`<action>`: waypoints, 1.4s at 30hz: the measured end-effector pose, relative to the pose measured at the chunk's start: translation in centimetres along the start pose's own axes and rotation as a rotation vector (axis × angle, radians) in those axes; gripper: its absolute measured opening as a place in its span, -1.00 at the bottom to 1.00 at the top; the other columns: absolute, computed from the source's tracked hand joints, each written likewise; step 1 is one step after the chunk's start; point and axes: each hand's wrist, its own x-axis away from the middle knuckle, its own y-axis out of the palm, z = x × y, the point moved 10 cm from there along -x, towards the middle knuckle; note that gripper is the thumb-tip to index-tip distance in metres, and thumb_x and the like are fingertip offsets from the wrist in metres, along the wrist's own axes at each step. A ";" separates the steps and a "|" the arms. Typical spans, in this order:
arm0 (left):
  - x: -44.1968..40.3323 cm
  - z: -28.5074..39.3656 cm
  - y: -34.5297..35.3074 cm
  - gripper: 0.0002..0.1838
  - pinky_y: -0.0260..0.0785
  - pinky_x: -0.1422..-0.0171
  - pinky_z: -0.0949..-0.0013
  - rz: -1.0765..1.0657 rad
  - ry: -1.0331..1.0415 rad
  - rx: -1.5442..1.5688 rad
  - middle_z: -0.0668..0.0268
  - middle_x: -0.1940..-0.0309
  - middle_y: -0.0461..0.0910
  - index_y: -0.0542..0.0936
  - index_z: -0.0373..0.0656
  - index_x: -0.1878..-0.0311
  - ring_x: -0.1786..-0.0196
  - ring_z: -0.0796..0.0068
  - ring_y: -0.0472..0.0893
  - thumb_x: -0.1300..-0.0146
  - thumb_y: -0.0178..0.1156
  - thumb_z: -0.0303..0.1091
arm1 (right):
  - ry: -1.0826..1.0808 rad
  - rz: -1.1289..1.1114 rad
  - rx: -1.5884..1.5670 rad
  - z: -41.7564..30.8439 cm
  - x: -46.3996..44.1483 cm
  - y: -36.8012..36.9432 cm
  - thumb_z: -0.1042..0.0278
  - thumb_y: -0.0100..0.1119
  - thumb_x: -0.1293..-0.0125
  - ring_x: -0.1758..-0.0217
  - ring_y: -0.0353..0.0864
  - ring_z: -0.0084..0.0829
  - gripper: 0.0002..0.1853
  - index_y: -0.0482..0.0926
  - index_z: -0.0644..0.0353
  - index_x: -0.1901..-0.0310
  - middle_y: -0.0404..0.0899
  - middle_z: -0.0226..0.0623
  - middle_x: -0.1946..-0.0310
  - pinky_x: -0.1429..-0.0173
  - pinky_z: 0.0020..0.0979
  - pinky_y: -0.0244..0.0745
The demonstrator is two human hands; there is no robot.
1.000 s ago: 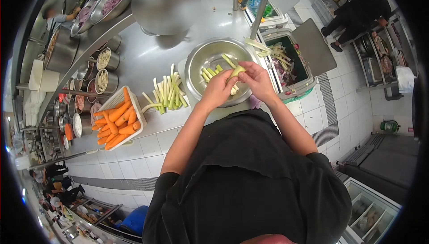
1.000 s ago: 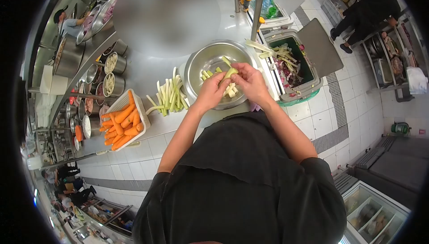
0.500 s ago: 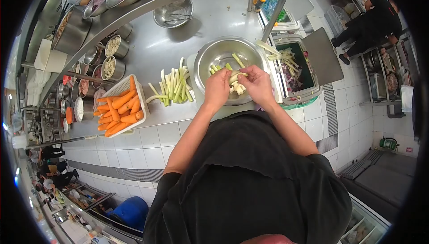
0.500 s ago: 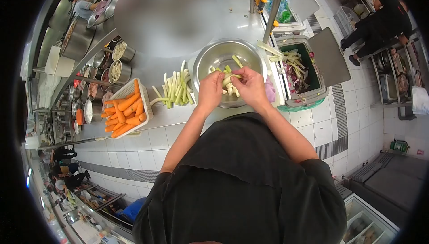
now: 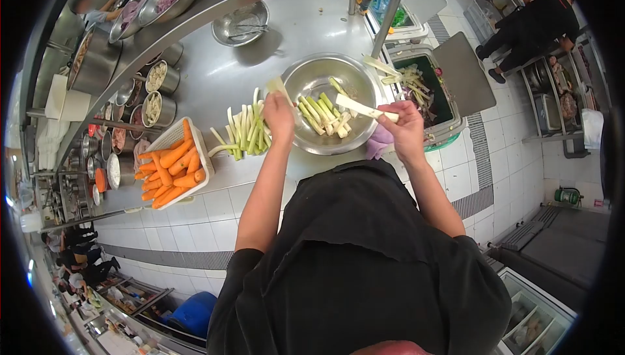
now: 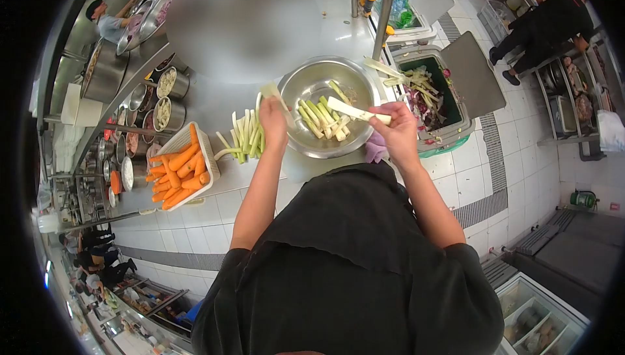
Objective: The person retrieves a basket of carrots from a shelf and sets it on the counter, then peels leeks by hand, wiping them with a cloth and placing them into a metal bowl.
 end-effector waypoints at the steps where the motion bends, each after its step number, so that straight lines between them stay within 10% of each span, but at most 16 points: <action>1: 0.1 1.7 0.9 -0.70 0.46 -0.13 0.11 -0.038 0.176 -0.326 0.05 0.01 0.63 0.49 -0.30 -0.13 -0.03 0.03 0.64 -0.47 0.09 -0.31 | -0.002 0.005 0.001 -0.2 0.1 -0.6 0.82 0.27 -0.25 0.03 0.71 -0.44 -0.65 0.45 0.28 0.01 0.71 -0.08 0.08 -0.09 -0.43 0.65; 5: 4.8 8.0 4.6 -0.51 0.41 -0.24 0.01 0.062 0.667 -0.704 -0.13 -0.19 0.54 0.40 -0.34 -0.29 -0.20 -0.17 0.57 -0.35 0.17 -0.35 | 0.054 -0.089 0.030 -0.2 0.4 -0.6 0.80 0.27 -0.25 0.02 0.70 -0.49 -0.59 0.42 0.25 -0.08 0.71 -0.14 0.09 -0.04 -0.49 0.65; 7: 9.1 12.5 9.5 -0.54 0.44 -0.20 0.02 -0.486 0.957 -0.539 -0.13 -0.10 0.61 0.48 -0.29 -0.27 -0.17 -0.10 0.62 -0.34 0.19 -0.34 | 0.131 -0.151 0.068 0.7 0.2 0.0 0.80 0.27 -0.26 0.04 0.69 -0.50 -0.56 0.41 0.25 -0.11 0.70 -0.15 0.08 0.00 -0.53 0.64; 8: 9.6 13.6 9.6 -0.54 0.44 -0.20 0.02 -0.487 0.956 -0.538 -0.13 -0.10 0.61 0.48 -0.29 -0.27 -0.17 -0.10 0.62 -0.34 0.19 -0.34 | 0.113 -0.149 0.058 0.6 0.0 0.1 0.81 0.25 -0.27 0.04 0.68 -0.50 -0.56 0.41 0.26 -0.13 0.69 -0.14 0.07 -0.03 -0.53 0.63; 10: 12.1 7.1 12.9 -0.66 0.48 -0.12 0.05 -1.242 0.340 -0.728 -0.09 0.12 0.68 0.59 -0.25 -0.11 0.00 -0.08 0.67 -0.35 0.21 -0.28 | 0.118 -0.142 0.007 0.0 0.0 0.5 0.80 0.22 -0.29 0.02 0.68 -0.48 -0.56 0.41 0.25 -0.14 0.69 -0.13 0.04 -0.06 -0.50 0.62; 15: 7.6 1.3 7.7 -0.72 0.42 0.26 0.31 -0.864 -0.021 -0.320 0.30 0.44 0.61 0.60 -0.23 0.13 0.38 0.48 0.60 -0.47 0.18 -0.16 | 0.029 0.029 0.211 2.7 -0.4 -6.9 0.55 0.27 -0.36 -0.18 0.65 -0.26 -0.59 0.41 0.20 -0.20 0.62 -0.08 -0.14 -0.32 -0.24 0.52; 17: 5.8 1.3 4.9 -0.70 0.37 0.32 0.37 -0.745 -0.075 -0.242 0.39 0.48 0.56 0.59 -0.22 0.14 0.41 0.61 0.55 -0.50 0.16 -0.14 | 0.125 -0.249 1.123 5.0 1.5 -5.9 0.35 0.38 -0.28 -0.26 0.58 -0.08 -0.51 0.43 0.19 -0.21 0.57 -0.11 -0.23 -0.40 -0.13 0.43; 18: 4.5 0.6 3.6 -0.70 0.32 0.34 0.42 -0.678 -0.061 -0.194 0.44 0.50 0.49 0.57 -0.21 0.12 0.43 0.65 0.48 -0.54 0.12 -0.13 | -0.232 -0.351 1.355 4.9 3.0 -3.2 0.26 0.46 -0.14 -0.29 0.52 0.02 -0.38 0.44 0.19 -0.22 0.54 -0.10 -0.25 -0.43 -0.11 0.38; 21: 3.8 0.9 3.3 -0.68 0.21 0.35 0.50 -0.642 -0.115 0.073 0.53 0.54 0.32 0.53 -0.20 0.06 0.48 0.67 0.29 -0.61 0.00 -0.12 | -0.294 -0.428 1.415 7.9 3.6 -4.0 0.34 0.44 -0.15 -0.22 0.53 0.12 -0.41 0.43 0.25 -0.20 0.56 -0.01 -0.18 -0.40 -0.04 0.40; 23: 4.3 0.9 3.4 -0.67 0.19 0.33 0.51 -0.616 -0.130 0.011 0.53 0.52 0.30 0.52 -0.18 0.05 0.46 0.68 0.28 -0.64 -0.07 -0.12 | 0.011 -0.346 1.334 9.9 2.6 -8.0 0.38 0.42 -0.20 -0.18 0.60 -0.01 -0.47 0.43 0.27 -0.16 0.59 -0.08 -0.14 -0.34 -0.08 0.47; 25: 5.3 1.6 4.1 -0.66 0.21 0.32 0.51 -0.633 -0.122 0.023 0.52 0.51 0.30 0.50 -0.16 0.07 0.45 0.68 0.29 -0.65 -0.10 -0.09 | 0.164 0.156 0.411 7.1 2.3 -12.5 0.46 0.42 -0.18 -0.17 0.63 -0.20 -0.47 0.40 0.26 -0.16 0.58 -0.17 -0.11 -0.27 -0.18 0.56; 29: 7.3 3.2 7.5 -0.67 0.21 0.30 0.52 -0.712 -0.057 -0.001 0.53 0.49 0.29 0.47 -0.14 0.11 0.43 0.69 0.27 -0.65 -0.09 -0.08 | 0.115 -0.112 0.079 -0.6 2.1 -3.4 0.50 0.43 -0.15 -0.23 0.59 -0.28 -0.33 0.29 0.27 -0.26 0.52 -0.13 -0.16 -0.35 -0.23 0.53; 30: 7.7 4.4 8.4 -0.67 0.42 0.16 0.19 -0.689 0.094 -0.266 0.16 0.42 0.58 0.54 -0.27 0.12 0.32 0.19 0.59 -0.57 -0.04 -0.17 | 0.165 -0.217 0.109 -0.2 1.8 -0.5 0.49 0.49 -0.12 -0.28 0.55 -0.28 -0.23 0.24 0.27 -0.31 0.47 -0.11 -0.21 -0.39 -0.21 0.49; 33: 12.7 7.9 11.3 -0.69 0.44 -0.02 -0.02 -0.700 0.638 -0.377 -0.06 0.25 0.66 0.57 -0.31 0.18 0.09 -0.12 0.64 -0.48 -0.02 -0.24 | 0.022 -0.097 0.081 -0.4 0.5 7.0 0.45 0.46 -0.22 -0.26 0.57 -0.32 -0.30 0.30 0.32 -0.33 0.51 -0.11 -0.21 -0.37 -0.26 0.49; 42: 11.9 10.6 10.9 -0.69 0.34 0.15 -0.08 -0.854 0.325 -0.494 -0.14 0.38 0.57 0.48 -0.29 0.18 0.27 -0.24 0.57 -0.54 -0.03 -0.20 | 0.252 0.025 -0.295 0.9 -7.0 6.2 0.55 0.30 -0.33 0.16 0.76 -0.34 -0.79 0.60 0.33 0.02 0.72 -0.16 0.15 0.06 -0.36 0.71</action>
